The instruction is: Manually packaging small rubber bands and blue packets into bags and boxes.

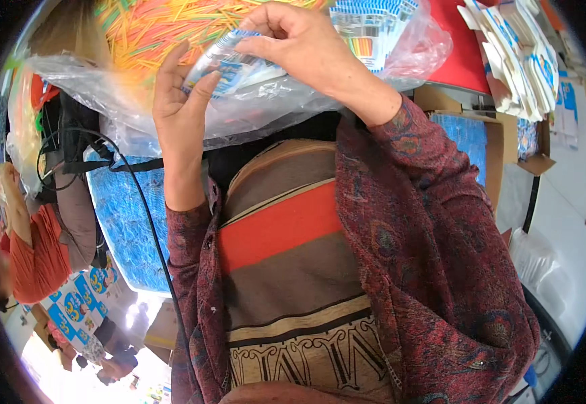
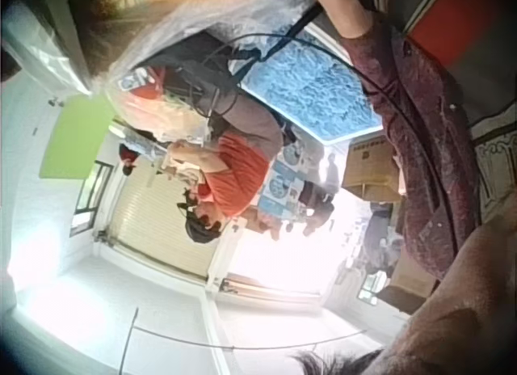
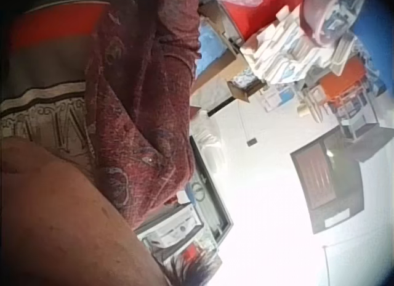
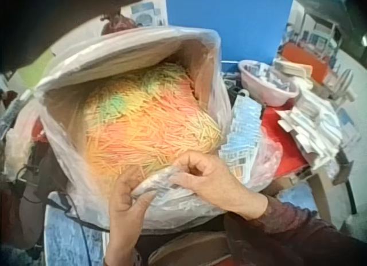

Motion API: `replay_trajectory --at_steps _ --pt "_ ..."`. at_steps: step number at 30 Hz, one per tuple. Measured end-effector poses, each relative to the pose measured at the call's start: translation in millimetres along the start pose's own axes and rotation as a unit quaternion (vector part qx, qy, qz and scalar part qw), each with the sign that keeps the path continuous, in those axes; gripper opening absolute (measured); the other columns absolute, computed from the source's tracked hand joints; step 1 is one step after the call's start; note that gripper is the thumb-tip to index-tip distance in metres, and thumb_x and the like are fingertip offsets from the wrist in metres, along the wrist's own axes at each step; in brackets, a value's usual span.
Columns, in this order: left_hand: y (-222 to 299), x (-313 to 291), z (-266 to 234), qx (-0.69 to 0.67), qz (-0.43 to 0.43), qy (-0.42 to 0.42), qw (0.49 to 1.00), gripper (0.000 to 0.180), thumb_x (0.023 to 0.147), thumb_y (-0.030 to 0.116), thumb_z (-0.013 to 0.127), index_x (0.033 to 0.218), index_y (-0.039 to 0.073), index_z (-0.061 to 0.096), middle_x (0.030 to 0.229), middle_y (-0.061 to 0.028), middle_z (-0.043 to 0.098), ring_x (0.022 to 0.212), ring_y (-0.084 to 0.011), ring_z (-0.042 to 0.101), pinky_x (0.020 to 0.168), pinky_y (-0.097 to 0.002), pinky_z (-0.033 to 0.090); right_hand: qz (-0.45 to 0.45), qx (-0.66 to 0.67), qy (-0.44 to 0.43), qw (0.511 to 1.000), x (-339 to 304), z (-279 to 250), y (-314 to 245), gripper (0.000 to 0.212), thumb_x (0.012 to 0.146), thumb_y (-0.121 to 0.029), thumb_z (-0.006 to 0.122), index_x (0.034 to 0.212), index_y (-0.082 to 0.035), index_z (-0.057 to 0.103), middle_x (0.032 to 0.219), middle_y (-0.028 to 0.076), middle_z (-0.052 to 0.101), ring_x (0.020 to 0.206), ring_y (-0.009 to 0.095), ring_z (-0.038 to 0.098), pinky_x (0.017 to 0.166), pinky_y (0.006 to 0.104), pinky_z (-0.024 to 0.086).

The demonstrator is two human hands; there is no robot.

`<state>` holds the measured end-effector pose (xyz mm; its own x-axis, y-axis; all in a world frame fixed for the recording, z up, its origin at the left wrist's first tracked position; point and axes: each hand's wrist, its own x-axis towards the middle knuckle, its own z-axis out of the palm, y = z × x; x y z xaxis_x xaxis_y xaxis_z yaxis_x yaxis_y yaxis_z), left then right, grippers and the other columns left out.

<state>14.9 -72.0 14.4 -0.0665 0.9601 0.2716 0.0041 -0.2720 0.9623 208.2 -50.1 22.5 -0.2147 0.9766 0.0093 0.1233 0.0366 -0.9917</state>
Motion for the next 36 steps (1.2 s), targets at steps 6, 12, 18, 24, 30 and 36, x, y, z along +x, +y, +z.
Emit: replay_trajectory --at_steps 6,12,18,24,30,36 --pt "0.7 -8.3 -24.2 -0.009 -0.039 -0.101 0.994 0.026 0.086 0.004 0.07 0.112 0.003 0.064 0.095 -0.004 0.068 0.09 -0.0094 0.061 0.076 -0.0237 0.049 -0.07 0.013 -0.053 0.996 -5.3 21.4 -14.7 0.018 0.087 -0.011 0.071 0.104 -0.004 0.067 0.082 -0.005 0.063 0.074 0.003 0.055 0.065 0.0208 0.046" --pt "-0.4 -13.3 -31.9 -0.003 -0.065 -0.094 0.993 0.022 0.087 0.005 0.069 0.108 0.001 0.065 0.096 -0.0034 0.068 0.087 -0.0086 0.06 0.076 -0.0229 0.048 -0.077 -0.165 -0.037 0.983 -7.6 29.3 -23.8 0.012 0.087 -0.015 0.072 0.093 -0.006 0.071 0.071 -0.001 0.062 0.066 0.005 0.053 0.058 0.0232 0.044" --pt "-0.6 -1.9 -38.8 0.024 -0.064 -0.103 0.992 0.017 0.09 0.007 0.066 0.105 0.0 0.064 0.103 -0.0063 0.067 0.086 -0.0079 0.058 0.075 -0.0217 0.047 -0.152 -0.375 -0.028 0.914 10.8 33.8 -25.9 0.02 0.091 -0.027 0.067 0.089 -0.007 0.071 0.067 0.0 0.061 0.061 0.008 0.052 0.054 0.0263 0.042" --pt "-9.1 23.8 -47.8 0.001 0.0 0.011 1.0 0.013 0.094 0.008 0.06 0.103 -0.002 0.06 0.119 -0.0134 0.063 0.097 -0.0127 0.058 0.083 -0.0241 0.046 -0.149 -0.338 -0.086 0.925 72.7 39.2 -65.9 0.021 0.086 -0.023 0.064 0.094 -0.005 0.069 0.091 0.015 0.065 0.084 0.026 0.06 0.072 0.0379 0.047" --pt "-21.7 21.9 -55.5 0.015 0.006 0.076 0.997 0.013 0.097 0.01 0.054 0.1 -0.002 0.057 0.137 -0.0217 0.051 0.119 -0.0222 0.052 0.098 -0.0304 0.041 -0.271 -0.505 -0.119 0.811 131.0 53.6 -16.4 0.017 0.08 -0.018 0.063 0.09 -0.006 0.07 0.098 0.02 0.064 0.096 0.035 0.062 0.08 0.0448 0.05" --pt "-21.0 19.0 -62.9 -0.021 -0.03 0.091 0.995 0.012 0.098 0.011 0.052 0.097 -0.001 0.056 0.141 -0.0243 0.046 0.125 -0.0238 0.049 0.102 -0.0309 0.039 -0.27 -0.6 -0.164 0.735 138.0 61.1 -17.2 0.016 0.08 -0.016 0.06 0.089 -0.008 0.071 0.099 0.017 0.065 0.098 0.035 0.062 0.083 0.0439 0.051"
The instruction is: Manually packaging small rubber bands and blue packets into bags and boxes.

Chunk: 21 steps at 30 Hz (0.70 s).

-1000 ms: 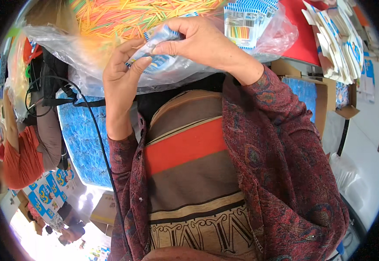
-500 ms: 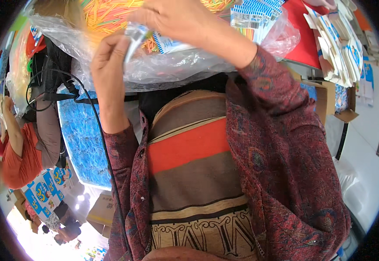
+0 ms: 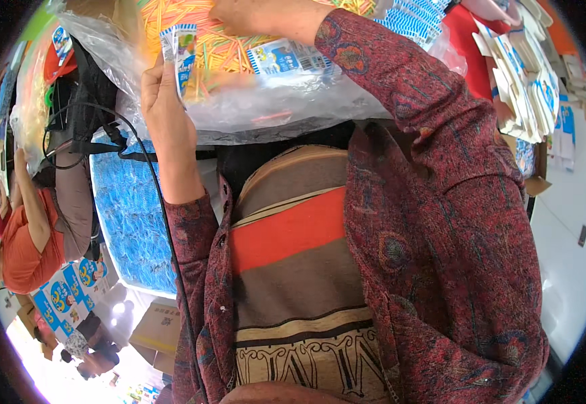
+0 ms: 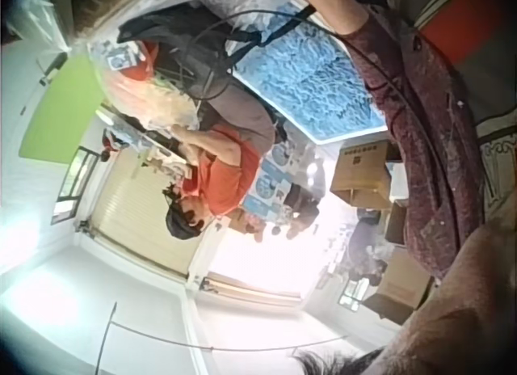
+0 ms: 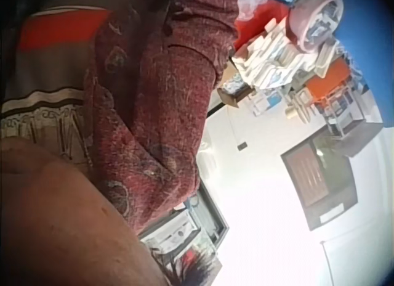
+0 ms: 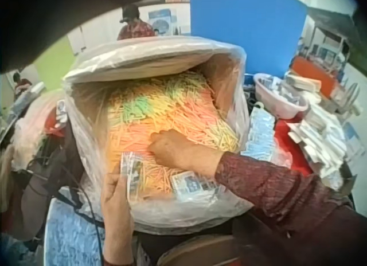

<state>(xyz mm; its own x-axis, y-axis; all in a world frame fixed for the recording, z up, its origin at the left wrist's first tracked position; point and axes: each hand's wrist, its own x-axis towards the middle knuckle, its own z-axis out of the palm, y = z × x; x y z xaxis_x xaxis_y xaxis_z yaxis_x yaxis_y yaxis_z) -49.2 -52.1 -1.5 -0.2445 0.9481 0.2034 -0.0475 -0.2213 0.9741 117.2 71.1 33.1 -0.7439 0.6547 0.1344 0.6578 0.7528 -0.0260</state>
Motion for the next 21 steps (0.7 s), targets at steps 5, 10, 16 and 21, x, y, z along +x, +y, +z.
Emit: replay_trajectory --at_steps 5,10,16,21 --pt "-0.1 2.1 0.6 -0.121 -0.039 0.031 0.991 0.012 0.099 0.009 0.051 0.098 -0.001 0.057 0.136 -0.0216 0.051 0.118 -0.0201 0.054 0.098 -0.0296 0.042 0.056 0.042 0.025 0.997 10.7 30.1 3.2 0.018 0.081 -0.017 0.059 0.091 -0.007 0.071 0.098 0.017 0.065 0.097 0.036 0.062 0.084 0.044 0.05" --pt "5.4 2.1 3.3 -0.126 -0.057 0.051 0.989 0.012 0.099 0.01 0.052 0.101 -0.002 0.057 0.125 -0.0166 0.059 0.107 -0.0148 0.058 0.093 -0.0269 0.045 0.016 0.046 0.0 0.999 8.2 28.2 5.7 0.021 0.084 -0.019 0.056 0.093 -0.005 0.068 0.095 0.021 0.066 0.091 0.038 0.063 0.081 0.0444 0.051" --pt "1.0 3.2 1.8 -0.146 -0.045 0.063 0.986 0.015 0.099 0.013 0.054 0.101 -0.001 0.059 0.094 -0.004 0.064 0.084 -0.0074 0.06 0.077 -0.0215 0.047 0.205 0.038 0.05 0.977 15.3 43.6 -5.9 0.02 0.088 -0.02 0.056 0.089 -0.002 0.065 0.084 0.021 0.066 0.079 0.037 0.065 0.072 0.0427 0.051" --pt "2.9 1.2 0.3 -0.161 -0.049 0.036 0.985 0.011 0.098 0.01 0.056 0.102 0.0 0.058 0.1 -0.0061 0.063 0.09 -0.0083 0.058 0.082 -0.0228 0.047 0.141 0.32 0.094 0.932 13.7 35.3 18.4 0.018 0.089 -0.02 0.057 0.085 -0.003 0.063 0.079 0.019 0.066 0.073 0.033 0.064 0.068 0.0405 0.05"
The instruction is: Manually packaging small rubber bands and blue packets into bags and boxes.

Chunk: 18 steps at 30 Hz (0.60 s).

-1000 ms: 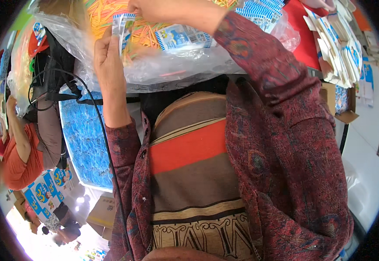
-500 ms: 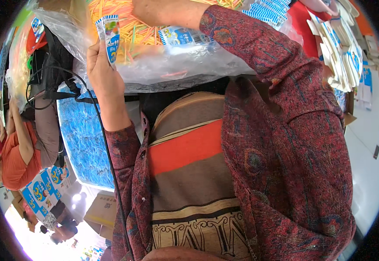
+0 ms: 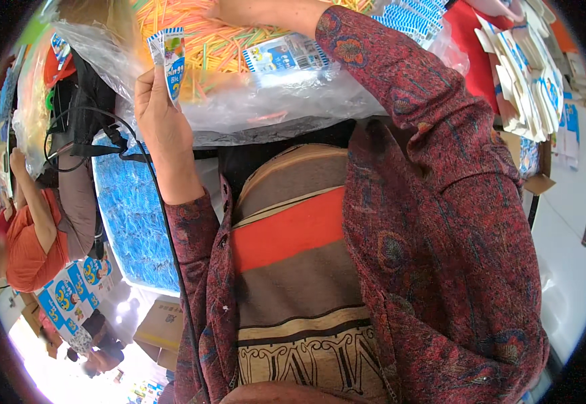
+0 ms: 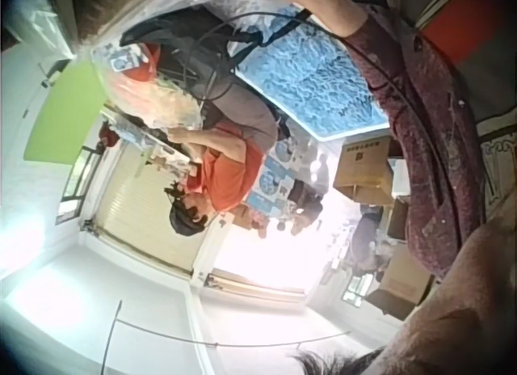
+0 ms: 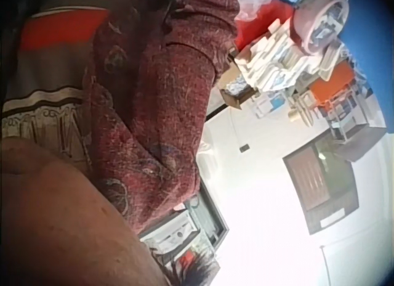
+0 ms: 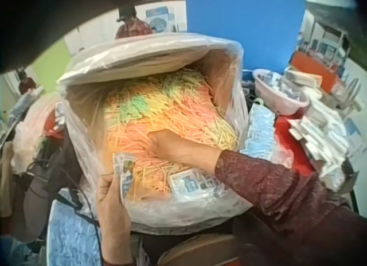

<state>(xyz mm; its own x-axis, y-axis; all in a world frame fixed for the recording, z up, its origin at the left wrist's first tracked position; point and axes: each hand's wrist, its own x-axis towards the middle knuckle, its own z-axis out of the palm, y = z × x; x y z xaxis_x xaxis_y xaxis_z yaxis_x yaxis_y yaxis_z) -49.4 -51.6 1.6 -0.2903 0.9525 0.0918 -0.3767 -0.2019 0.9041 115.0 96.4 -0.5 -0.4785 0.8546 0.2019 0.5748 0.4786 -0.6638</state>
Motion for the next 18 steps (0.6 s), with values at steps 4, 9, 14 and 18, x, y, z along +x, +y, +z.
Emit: replay_trajectory --at_steps 4,9,14,18 --pt "0.1 0.1 0.4 0.005 0.017 -0.005 1.0 0.01 0.097 0.009 0.057 0.1 0.0 0.059 0.094 -0.0039 0.062 0.084 -0.0072 0.057 0.077 -0.0211 0.047 0.046 0.112 -0.011 0.993 -4.9 -4.3 -1.4 0.017 0.089 -0.019 0.058 0.082 -0.004 0.062 0.077 0.017 0.066 0.071 0.029 0.063 0.066 0.0392 0.048" --pt "4.5 0.9 5.6 -0.037 0.039 0.02 0.998 0.009 0.096 0.009 0.06 0.097 0.0 0.06 0.09 -0.0022 0.062 0.08 -0.0066 0.057 0.073 -0.0201 0.046 -0.007 0.033 0.007 0.999 -7.7 -8.6 8.1 0.019 0.091 -0.021 0.055 0.086 -0.004 0.063 0.082 0.017 0.067 0.074 0.032 0.065 0.068 0.0417 0.049" --pt "5.5 0.2 3.2 -0.04 0.035 0.024 0.998 0.008 0.095 0.008 0.06 0.097 0.0 0.06 0.09 -0.0025 0.062 0.081 -0.0069 0.057 0.074 -0.0201 0.046 -0.043 -0.248 -0.108 0.962 -20.6 -16.6 -8.5 0.023 0.09 -0.023 0.052 0.095 -0.005 0.065 0.092 0.018 0.069 0.084 0.035 0.067 0.073 0.0445 0.052" --pt "0.6 0.4 -1.2 -0.021 0.03 0.006 0.999 0.009 0.095 0.007 0.06 0.098 -0.001 0.06 0.092 -0.0036 0.062 0.083 -0.0077 0.058 0.077 -0.0209 0.047 0.012 -0.289 -0.141 0.947 -19.5 -4.2 -13.7 0.026 0.089 -0.023 0.052 0.1 -0.005 0.065 0.097 0.02 0.069 0.092 0.036 0.066 0.078 0.0456 0.052"
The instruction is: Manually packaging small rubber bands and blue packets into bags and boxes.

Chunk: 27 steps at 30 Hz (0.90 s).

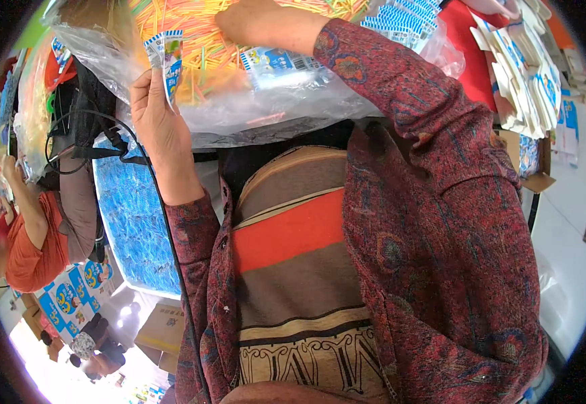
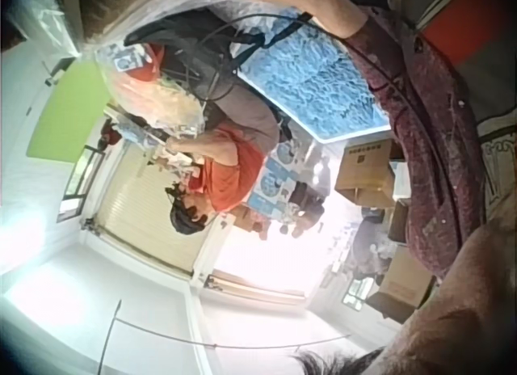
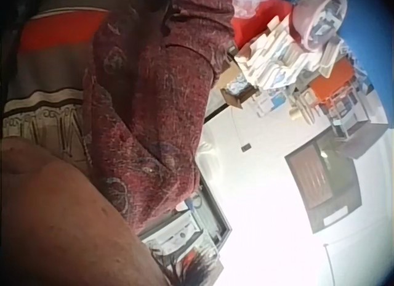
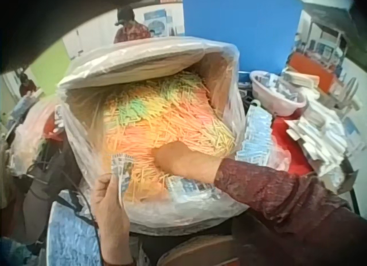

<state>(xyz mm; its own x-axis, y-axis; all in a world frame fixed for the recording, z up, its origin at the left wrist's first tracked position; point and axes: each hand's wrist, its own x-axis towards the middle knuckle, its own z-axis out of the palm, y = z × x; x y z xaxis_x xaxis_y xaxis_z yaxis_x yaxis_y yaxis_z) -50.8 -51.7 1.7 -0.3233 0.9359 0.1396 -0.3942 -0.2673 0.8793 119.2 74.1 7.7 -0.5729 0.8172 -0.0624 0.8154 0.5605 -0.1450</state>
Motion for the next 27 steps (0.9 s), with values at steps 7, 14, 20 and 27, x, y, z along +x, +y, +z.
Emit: replay_trajectory --at_steps 7,14,20,27 --pt "-3.6 2.1 -3.3 -0.021 -0.005 0.012 1.0 0.009 0.095 0.007 0.06 0.098 -0.001 0.06 0.092 -0.004 0.063 0.083 -0.0083 0.059 0.077 -0.0212 0.047 0.024 -0.011 0.046 0.999 -7.4 -4.6 -6.9 0.029 0.09 -0.027 0.053 0.102 -0.003 0.064 0.097 0.024 0.067 0.095 0.037 0.065 0.079 0.0459 0.052" --pt "-1.6 3.6 0.0 -0.041 -0.021 0.009 0.999 0.009 0.095 0.007 0.059 0.099 -0.001 0.059 0.094 -0.0044 0.063 0.084 -0.009 0.06 0.078 -0.0216 0.048 0.012 0.087 0.156 0.984 11.2 8.1 25.3 0.033 0.091 -0.03 0.055 0.095 0.002 0.062 0.088 0.021 0.068 0.085 0.036 0.066 0.073 0.0435 0.052" --pt "1.6 8.0 0.4 -0.07 -0.011 -0.012 0.997 0.01 0.098 0.011 0.056 0.098 0.001 0.058 0.093 -0.0031 0.063 0.085 -0.0082 0.06 0.078 -0.0225 0.048 0.056 0.558 0.019 0.828 -18.1 -35.9 4.5 0.027 0.097 -0.023 0.051 0.087 -0.001 0.061 0.075 0.006 0.062 0.066 0.017 0.057 0.061 0.0302 0.047" --pt "-1.9 40.1 29.0 -0.12 0.03 -0.135 0.983 0.011 0.099 0.012 0.054 0.098 0.001 0.057 0.095 -0.0038 0.063 0.088 -0.008 0.059 0.081 -0.0233 0.046 -0.014 0.616 -0.048 0.786 -41.2 -49.6 -11.4 0.027 0.1 -0.023 0.047 0.086 -0.005 0.061 0.068 0.0 0.056 0.057 0.009 0.05 0.055 0.0232 0.041"
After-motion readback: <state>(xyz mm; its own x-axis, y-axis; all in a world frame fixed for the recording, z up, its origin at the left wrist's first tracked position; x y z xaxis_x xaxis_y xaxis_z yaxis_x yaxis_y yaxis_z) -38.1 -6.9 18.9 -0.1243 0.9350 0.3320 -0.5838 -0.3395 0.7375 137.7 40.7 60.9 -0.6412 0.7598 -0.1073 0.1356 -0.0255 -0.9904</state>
